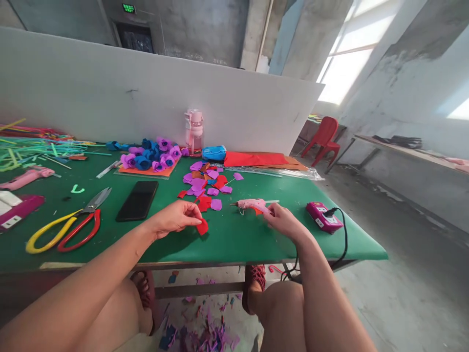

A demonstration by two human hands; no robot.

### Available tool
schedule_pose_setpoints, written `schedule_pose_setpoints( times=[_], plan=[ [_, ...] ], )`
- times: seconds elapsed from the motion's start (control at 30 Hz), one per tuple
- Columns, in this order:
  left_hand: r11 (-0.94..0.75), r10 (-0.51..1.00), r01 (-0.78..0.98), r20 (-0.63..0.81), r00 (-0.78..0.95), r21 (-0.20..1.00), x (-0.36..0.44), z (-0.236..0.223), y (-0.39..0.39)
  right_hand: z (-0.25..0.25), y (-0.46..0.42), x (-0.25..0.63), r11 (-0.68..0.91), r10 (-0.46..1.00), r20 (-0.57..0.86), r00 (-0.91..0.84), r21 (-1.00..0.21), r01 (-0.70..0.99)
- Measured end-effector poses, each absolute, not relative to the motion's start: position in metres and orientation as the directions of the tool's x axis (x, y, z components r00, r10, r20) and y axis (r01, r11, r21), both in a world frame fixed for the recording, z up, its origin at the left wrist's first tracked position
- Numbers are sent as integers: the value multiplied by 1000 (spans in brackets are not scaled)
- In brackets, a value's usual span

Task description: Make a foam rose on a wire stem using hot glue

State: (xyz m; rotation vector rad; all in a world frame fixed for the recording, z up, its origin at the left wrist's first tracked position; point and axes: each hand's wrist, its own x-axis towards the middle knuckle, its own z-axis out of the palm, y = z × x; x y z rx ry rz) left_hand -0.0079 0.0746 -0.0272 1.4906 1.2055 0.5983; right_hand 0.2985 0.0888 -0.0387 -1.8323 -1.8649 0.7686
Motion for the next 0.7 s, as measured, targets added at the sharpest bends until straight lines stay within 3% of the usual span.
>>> schedule_pose_setpoints(
  times=[0.07,0.13,0.27,0.37,0.47,0.7],
  plan=[
    [62,891,351,-211,403,934,-11,-27,77,-29,80,288,-2,989,-85,-120,-824,566],
    [-23,912,449,-166,376,893,-13,-30,81,-19,70,276,43,989,-18,-148,-915,402],
    [-153,961,772,-91,263,616,-14,-37,86,-5,59,251,-35,966,-74,-249,-987,155],
    [-166,970,821,-61,237,546,-13,-37,84,-4,53,237,-136,928,-139,-345,-990,32],
    [-177,969,837,-56,239,518,-13,-35,82,-5,48,228,-119,930,-129,-343,-992,49],
    [-134,976,862,-86,201,489,-17,-35,82,-4,41,225,26,899,-140,-415,-929,370]
  ],
)
